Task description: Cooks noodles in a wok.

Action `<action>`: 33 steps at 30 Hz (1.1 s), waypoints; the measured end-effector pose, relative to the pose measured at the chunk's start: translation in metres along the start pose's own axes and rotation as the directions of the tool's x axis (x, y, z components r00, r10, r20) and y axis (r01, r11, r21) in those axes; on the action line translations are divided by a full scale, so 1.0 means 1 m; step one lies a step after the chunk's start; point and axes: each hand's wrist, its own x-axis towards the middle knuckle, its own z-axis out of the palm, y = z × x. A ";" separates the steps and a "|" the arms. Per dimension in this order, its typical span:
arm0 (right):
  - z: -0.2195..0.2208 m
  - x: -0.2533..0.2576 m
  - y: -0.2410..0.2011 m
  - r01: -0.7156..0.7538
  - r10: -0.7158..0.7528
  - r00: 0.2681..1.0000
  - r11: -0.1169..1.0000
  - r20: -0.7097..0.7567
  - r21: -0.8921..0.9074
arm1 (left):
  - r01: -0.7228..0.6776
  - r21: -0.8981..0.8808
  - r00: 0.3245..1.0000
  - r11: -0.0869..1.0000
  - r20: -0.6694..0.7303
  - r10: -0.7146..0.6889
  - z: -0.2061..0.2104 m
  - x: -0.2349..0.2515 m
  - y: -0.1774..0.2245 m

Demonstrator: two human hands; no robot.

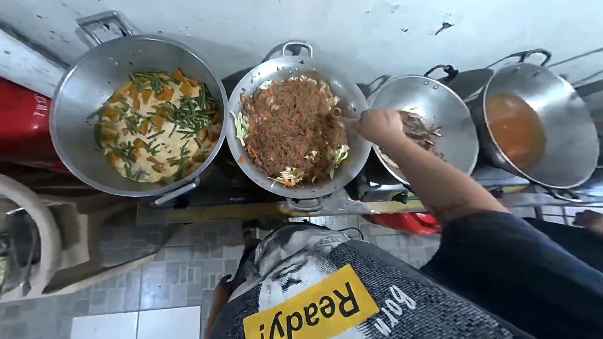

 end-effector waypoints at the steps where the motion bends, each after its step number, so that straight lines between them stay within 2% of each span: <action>1: 0.006 0.010 -0.007 0.009 -0.009 1.000 1.000 -0.009 0.030 | 0.016 -0.040 1.000 0.999 -0.024 -0.017 0.003 -0.006 0.000; 3: 0.018 0.021 -0.014 0.032 -0.031 0.999 0.996 -0.012 0.080 | 0.060 -0.068 0.998 0.996 -0.026 -0.062 0.005 -0.022 0.005; 4: 0.023 0.024 -0.013 0.051 -0.051 0.999 0.994 -0.010 0.100 | 0.040 -0.039 0.999 0.998 -0.017 -0.041 0.004 -0.031 0.008; 7: 0.027 0.013 -0.001 0.082 -0.084 0.996 0.987 0.014 0.138 | -0.176 0.035 0.978 0.984 -0.103 0.179 0.008 -0.051 -0.002; 8: 0.027 0.005 0.005 0.082 -0.086 0.996 0.984 0.022 0.156 | -0.065 0.026 0.997 0.998 0.045 0.063 -0.009 -0.066 0.023; 9: 0.028 -0.001 0.011 0.078 -0.084 0.996 0.981 0.022 0.175 | 0.054 0.021 0.989 0.998 0.136 -0.057 -0.021 -0.072 0.042; 11: 0.029 -0.013 0.023 0.071 -0.080 0.996 0.976 0.032 0.206 | 0.123 -0.020 0.985 0.992 0.125 -0.119 -0.018 -0.052 0.027; 13: 0.028 -0.025 0.029 0.039 -0.051 0.997 0.977 0.050 0.210 | 0.048 -0.041 0.999 0.998 0.015 -0.048 -0.002 -0.001 -0.026; 15: 0.026 -0.037 0.032 0.032 -0.042 0.998 0.981 0.043 0.194 | 0.021 -0.061 1.000 0.998 0.006 -0.021 -0.002 0.036 -0.053; 18: 0.020 -0.055 0.037 0.050 -0.049 0.999 0.985 -0.013 0.163 | 0.056 -0.047 0.998 0.997 0.012 -0.055 -0.035 0.021 -0.007; 22: -0.003 -0.085 0.036 0.078 -0.075 0.993 0.996 -0.093 0.033 | 0.046 -0.083 0.998 0.995 -0.046 -0.050 -0.070 -0.009 0.052; 24: -0.021 -0.106 0.028 0.096 -0.106 0.982 0.993 -0.153 -0.069 | 0.046 -0.072 0.997 0.996 -0.051 -0.050 -0.079 -0.010 0.062; 26: -0.037 -0.125 0.021 0.109 -0.148 0.964 0.978 -0.223 -0.175 | 0.043 -0.048 0.998 0.998 -0.049 -0.045 -0.084 -0.006 0.066; 29: -0.057 -0.137 0.017 0.050 -0.142 0.956 0.940 -0.255 -0.336 | 0.054 -0.037 0.997 0.998 -0.055 -0.056 -0.086 -0.006 0.072; 33: -0.062 -0.126 0.018 -0.022 -0.072 0.982 0.873 -0.173 -0.488 | 0.055 -0.035 0.998 0.998 -0.014 -0.056 -0.072 0.009 0.041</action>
